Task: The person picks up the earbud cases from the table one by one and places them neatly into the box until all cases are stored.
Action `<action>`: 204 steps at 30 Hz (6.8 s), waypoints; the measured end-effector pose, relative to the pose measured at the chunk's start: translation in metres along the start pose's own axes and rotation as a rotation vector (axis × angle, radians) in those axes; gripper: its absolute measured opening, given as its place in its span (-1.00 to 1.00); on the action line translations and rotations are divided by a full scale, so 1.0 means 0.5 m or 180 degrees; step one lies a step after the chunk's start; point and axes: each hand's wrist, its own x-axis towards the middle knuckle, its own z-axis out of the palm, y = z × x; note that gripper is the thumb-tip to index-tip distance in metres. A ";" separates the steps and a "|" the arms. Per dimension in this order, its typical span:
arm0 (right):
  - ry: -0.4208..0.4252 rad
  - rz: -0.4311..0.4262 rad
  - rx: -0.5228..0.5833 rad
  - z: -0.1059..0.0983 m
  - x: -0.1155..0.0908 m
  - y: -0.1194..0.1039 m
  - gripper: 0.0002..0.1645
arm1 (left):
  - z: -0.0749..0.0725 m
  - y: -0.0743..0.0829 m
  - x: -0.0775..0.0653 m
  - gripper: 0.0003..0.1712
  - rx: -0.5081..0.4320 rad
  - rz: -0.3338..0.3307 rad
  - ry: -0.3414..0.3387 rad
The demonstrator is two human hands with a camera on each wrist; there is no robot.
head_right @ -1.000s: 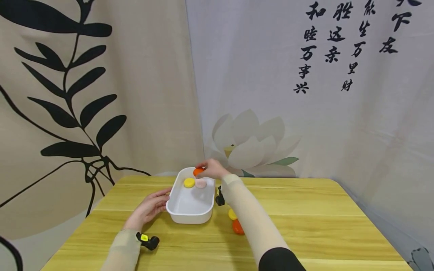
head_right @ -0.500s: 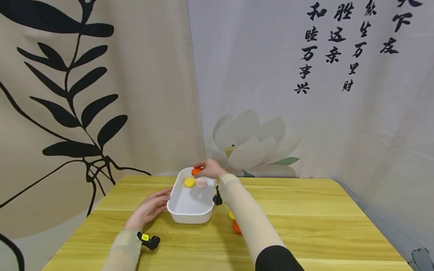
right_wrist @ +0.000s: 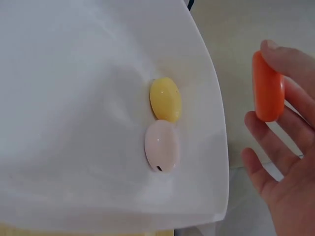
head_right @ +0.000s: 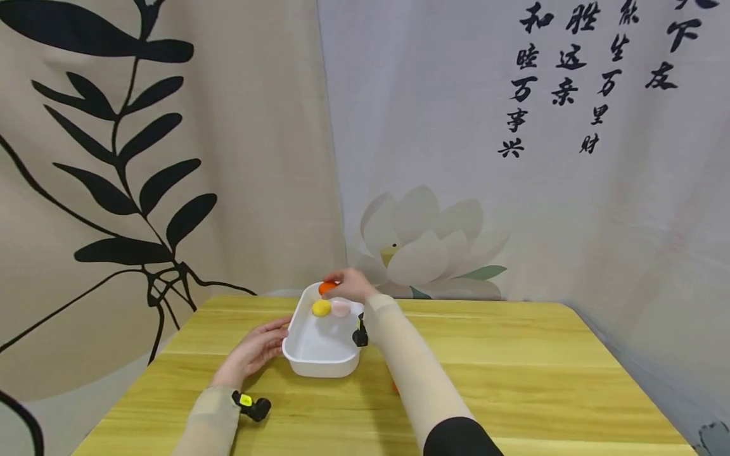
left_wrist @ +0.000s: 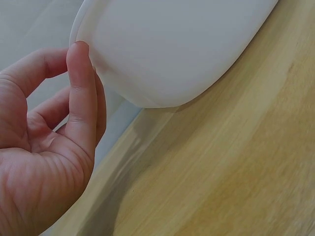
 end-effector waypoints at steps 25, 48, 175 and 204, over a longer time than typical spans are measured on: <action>0.0184 0.0176 0.0200 0.056 0.013 -0.005 -0.46 | -0.001 -0.003 -0.001 -0.38 -0.0071 -0.0051 0.0020; 0.0173 0.0301 0.0071 0.078 0.026 0.007 -0.48 | -0.001 0.004 0.002 -0.38 -0.0020 -0.0040 0.0054; -0.0260 0.0242 0.1216 -0.059 -0.266 0.301 -0.33 | -0.001 0.000 -0.001 -0.33 0.0159 -0.0144 0.0052; 0.0010 0.0375 0.1111 -0.050 -0.266 0.287 -0.35 | 0.002 0.006 -0.002 -0.35 0.0074 -0.0136 0.0040</action>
